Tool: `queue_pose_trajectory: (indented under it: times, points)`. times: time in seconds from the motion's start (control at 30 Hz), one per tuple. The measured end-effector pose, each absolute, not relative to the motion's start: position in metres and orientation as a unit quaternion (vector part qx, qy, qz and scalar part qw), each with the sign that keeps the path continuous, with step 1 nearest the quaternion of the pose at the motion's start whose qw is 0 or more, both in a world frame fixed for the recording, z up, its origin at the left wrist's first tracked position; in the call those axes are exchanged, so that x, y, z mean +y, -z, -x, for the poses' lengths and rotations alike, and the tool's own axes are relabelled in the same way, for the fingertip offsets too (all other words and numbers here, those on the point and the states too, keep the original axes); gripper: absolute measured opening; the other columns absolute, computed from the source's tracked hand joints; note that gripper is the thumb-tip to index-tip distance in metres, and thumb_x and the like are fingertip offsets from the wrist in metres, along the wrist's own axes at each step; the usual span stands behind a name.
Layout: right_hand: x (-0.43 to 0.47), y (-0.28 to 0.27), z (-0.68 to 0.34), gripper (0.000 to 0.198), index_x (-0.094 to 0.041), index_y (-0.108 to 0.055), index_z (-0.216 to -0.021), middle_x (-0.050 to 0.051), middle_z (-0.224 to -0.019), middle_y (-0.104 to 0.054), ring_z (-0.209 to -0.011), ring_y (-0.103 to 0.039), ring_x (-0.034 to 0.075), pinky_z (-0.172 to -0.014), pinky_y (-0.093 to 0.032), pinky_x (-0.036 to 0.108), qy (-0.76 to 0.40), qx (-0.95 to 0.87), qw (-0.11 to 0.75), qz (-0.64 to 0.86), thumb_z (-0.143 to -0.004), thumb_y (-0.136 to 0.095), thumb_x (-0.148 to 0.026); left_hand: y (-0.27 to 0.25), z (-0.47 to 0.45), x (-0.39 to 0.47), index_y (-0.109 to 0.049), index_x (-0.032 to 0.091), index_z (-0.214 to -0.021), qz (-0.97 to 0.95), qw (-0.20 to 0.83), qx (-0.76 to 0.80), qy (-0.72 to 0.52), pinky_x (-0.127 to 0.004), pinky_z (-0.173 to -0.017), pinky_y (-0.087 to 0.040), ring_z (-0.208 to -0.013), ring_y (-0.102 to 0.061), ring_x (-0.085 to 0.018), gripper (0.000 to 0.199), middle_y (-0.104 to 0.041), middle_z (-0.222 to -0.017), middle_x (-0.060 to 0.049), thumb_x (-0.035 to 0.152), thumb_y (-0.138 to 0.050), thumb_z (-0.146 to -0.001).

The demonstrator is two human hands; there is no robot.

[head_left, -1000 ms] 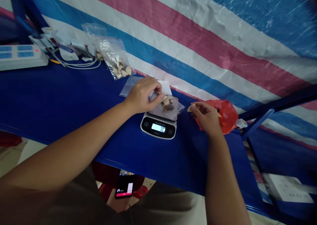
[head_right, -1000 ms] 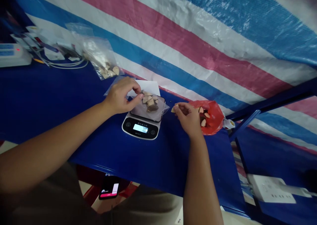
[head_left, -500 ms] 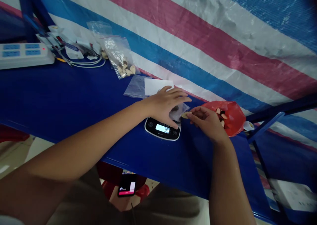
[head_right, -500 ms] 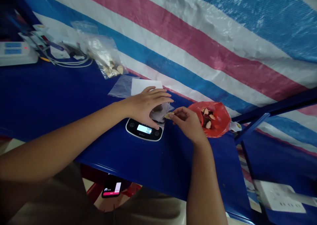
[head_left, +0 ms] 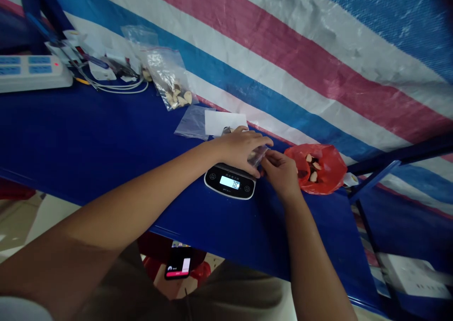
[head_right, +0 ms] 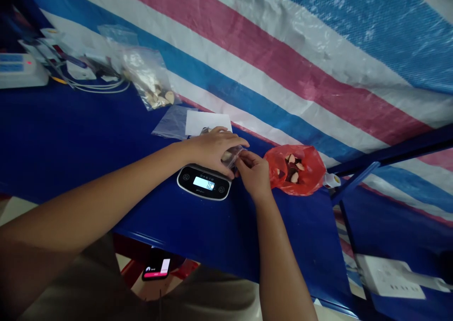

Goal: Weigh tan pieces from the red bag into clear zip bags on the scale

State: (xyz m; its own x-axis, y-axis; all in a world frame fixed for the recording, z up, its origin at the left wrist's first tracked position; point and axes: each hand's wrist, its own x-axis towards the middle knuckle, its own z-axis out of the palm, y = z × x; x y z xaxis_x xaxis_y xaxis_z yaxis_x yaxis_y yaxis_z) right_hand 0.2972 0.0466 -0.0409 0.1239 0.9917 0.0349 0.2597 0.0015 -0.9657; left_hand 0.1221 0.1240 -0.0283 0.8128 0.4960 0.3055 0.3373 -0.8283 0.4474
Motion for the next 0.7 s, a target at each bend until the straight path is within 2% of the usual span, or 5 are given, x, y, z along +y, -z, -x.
queue_pose_trajectory:
  times: [0.27, 0.37, 0.47, 0.53, 0.7]
  points:
    - [0.046, 0.033, -0.312, 0.028, -0.019, -0.069, -0.077, 0.0, -0.062, -0.066, -0.039, -0.048, 0.01, -0.037, -0.034, 0.024, -0.345, -0.548, 0.454, 0.612, -0.075, -0.075, -0.046, 0.026, -0.111, 0.115, -0.046, 0.033, -0.143, -0.924, 0.184, 0.2, -0.269, -0.053, -0.115, -0.028, -0.135, -0.046, -0.036, 0.092, -0.054, -0.145, -0.01, 0.059, -0.083, -0.063]
    - [0.045, 0.03, -0.319, 0.036, -0.02, -0.062, -0.065, -0.004, -0.049, -0.054, -0.037, -0.041, 0.01, -0.036, -0.028, 0.024, -0.316, -0.538, 0.48, 0.616, -0.079, -0.073, -0.051, 0.016, -0.097, 0.116, -0.052, 0.029, -0.136, -0.895, 0.2, 0.197, -0.348, -0.048, -0.11, -0.038, -0.13, -0.052, -0.031, 0.071, -0.059, -0.139, -0.01, 0.054, -0.077, -0.075]
    - [0.047, 0.036, -0.323, 0.045, -0.023, -0.054, -0.058, -0.006, -0.041, -0.038, -0.037, -0.033, 0.01, -0.037, -0.023, 0.026, -0.311, -0.532, 0.492, 0.615, -0.082, -0.069, -0.057, 0.019, -0.077, 0.133, -0.059, 0.024, -0.116, -0.817, 0.199, 0.261, -0.475, -0.04, -0.095, -0.05, -0.109, -0.064, -0.022, 0.031, -0.067, -0.118, -0.007, 0.043, -0.061, -0.092]
    - [0.048, 0.041, -0.324, 0.049, -0.024, -0.05, -0.056, -0.006, -0.043, -0.037, -0.039, -0.032, 0.01, -0.039, -0.023, 0.027, -0.29, -0.547, 0.481, 0.621, -0.084, -0.066, -0.06, 0.032, -0.063, 0.151, -0.059, 0.022, -0.097, -0.75, 0.172, 0.328, -0.549, -0.036, -0.081, -0.052, -0.089, -0.065, -0.018, 0.017, -0.068, -0.095, -0.004, 0.039, -0.058, -0.094]
    - [0.05, 0.047, -0.322, 0.05, -0.025, -0.038, -0.054, -0.006, -0.049, -0.035, -0.046, -0.032, 0.011, -0.045, -0.026, 0.027, -0.185, -0.554, 0.484, 0.651, -0.086, -0.065, -0.052, 0.062, -0.042, 0.183, -0.042, 0.022, -0.065, -0.652, 0.104, 0.429, -0.616, -0.031, -0.061, -0.046, -0.059, -0.049, -0.013, 0.035, -0.042, -0.057, 0.004, 0.038, -0.064, -0.088]
